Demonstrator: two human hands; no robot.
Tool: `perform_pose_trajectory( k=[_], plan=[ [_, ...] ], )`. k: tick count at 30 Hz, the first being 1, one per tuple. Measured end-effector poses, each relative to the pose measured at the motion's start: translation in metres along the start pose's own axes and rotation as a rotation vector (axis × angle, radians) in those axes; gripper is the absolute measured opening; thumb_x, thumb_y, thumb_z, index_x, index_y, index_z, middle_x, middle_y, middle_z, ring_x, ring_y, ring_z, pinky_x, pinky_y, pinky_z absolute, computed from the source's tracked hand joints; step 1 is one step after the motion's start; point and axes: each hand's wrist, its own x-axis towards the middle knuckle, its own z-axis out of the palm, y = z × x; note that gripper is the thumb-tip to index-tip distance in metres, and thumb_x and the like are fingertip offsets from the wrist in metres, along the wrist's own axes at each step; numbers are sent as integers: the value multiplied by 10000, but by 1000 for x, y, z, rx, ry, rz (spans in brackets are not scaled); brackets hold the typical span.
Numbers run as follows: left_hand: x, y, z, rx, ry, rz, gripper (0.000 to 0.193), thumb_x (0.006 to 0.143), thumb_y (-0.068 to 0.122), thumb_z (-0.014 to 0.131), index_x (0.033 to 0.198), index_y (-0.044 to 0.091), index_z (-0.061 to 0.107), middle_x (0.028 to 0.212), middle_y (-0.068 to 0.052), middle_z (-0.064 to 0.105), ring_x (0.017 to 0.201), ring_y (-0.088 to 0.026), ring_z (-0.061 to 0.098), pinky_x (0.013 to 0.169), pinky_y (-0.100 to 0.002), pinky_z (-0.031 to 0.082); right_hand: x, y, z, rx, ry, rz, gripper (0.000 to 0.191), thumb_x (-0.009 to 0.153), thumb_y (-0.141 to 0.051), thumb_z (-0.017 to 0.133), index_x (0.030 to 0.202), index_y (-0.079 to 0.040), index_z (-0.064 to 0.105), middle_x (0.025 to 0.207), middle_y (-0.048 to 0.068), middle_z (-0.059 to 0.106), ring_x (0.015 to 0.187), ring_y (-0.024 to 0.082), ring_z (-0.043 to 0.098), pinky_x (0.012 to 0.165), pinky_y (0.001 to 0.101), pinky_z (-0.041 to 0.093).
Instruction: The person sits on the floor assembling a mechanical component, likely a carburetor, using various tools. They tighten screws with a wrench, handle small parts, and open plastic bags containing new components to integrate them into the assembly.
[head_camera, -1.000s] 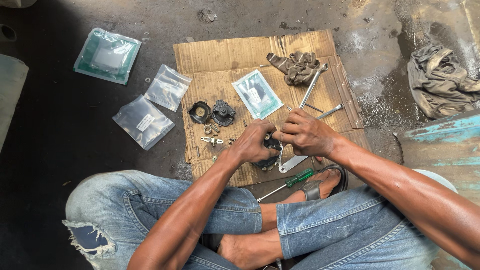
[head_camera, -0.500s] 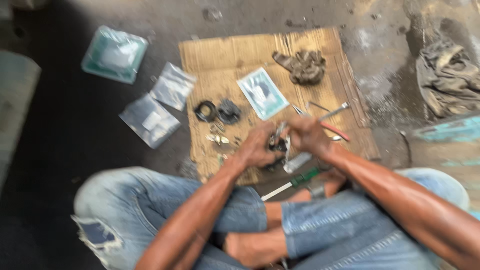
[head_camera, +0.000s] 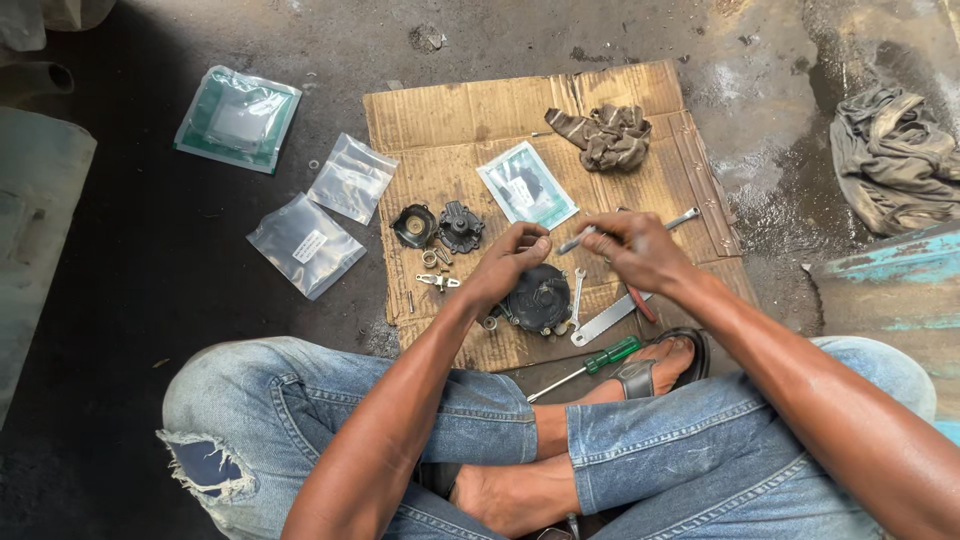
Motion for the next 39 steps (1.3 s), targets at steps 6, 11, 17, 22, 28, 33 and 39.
perform_pose_trajectory(
  k=[6,11,17,22,28,33,39],
  plan=[
    [3,2,-2,-94,-26,-58,494,1011,423,589,1282,10,581,1162,-88,625,1074,-164,572,944,-322,473,-14,-30,16,-99,26,-482,232,882,-229,764,1085,-118,782,827,81,720,775,231,665,712,402,528],
    [-1,12,0,-246,-79,-160,405,974,304,595,1288,51,547,1140,-69,602,1037,-157,610,879,-320,548,-19,-45,22,-175,-9,-611,279,817,-182,781,1082,-96,764,889,72,693,877,283,643,788,420,519],
    [-5,14,5,-374,-137,-170,307,1029,261,555,1160,-10,616,987,-87,681,835,-137,686,727,-293,595,-13,-45,11,-342,-23,-794,444,613,-61,715,1055,-88,751,897,58,694,883,299,633,811,437,511],
    [-8,4,17,-213,-5,-29,314,1012,301,591,942,34,741,787,-3,707,681,-65,621,609,-242,526,-21,-42,21,-158,39,-599,275,772,-123,794,1040,-72,758,882,82,707,842,299,676,755,427,521],
    [-8,-10,22,-34,102,49,453,1034,356,617,727,34,701,631,31,581,566,-49,472,481,-266,384,-20,-33,34,-133,49,-495,231,748,-48,765,977,-59,788,753,102,724,693,285,680,658,430,542],
    [-4,-14,22,-33,160,160,413,997,339,665,731,24,695,674,33,595,629,-54,513,548,-288,423,-19,-29,42,-143,97,-504,228,733,-61,778,960,-54,791,719,107,710,646,287,671,632,441,545],
    [-6,-12,20,50,221,31,452,983,335,669,642,39,683,607,24,531,600,-72,452,527,-285,369,-26,-43,56,0,162,-162,225,741,-98,804,964,-72,803,803,119,754,603,234,688,574,402,529]
  ],
)
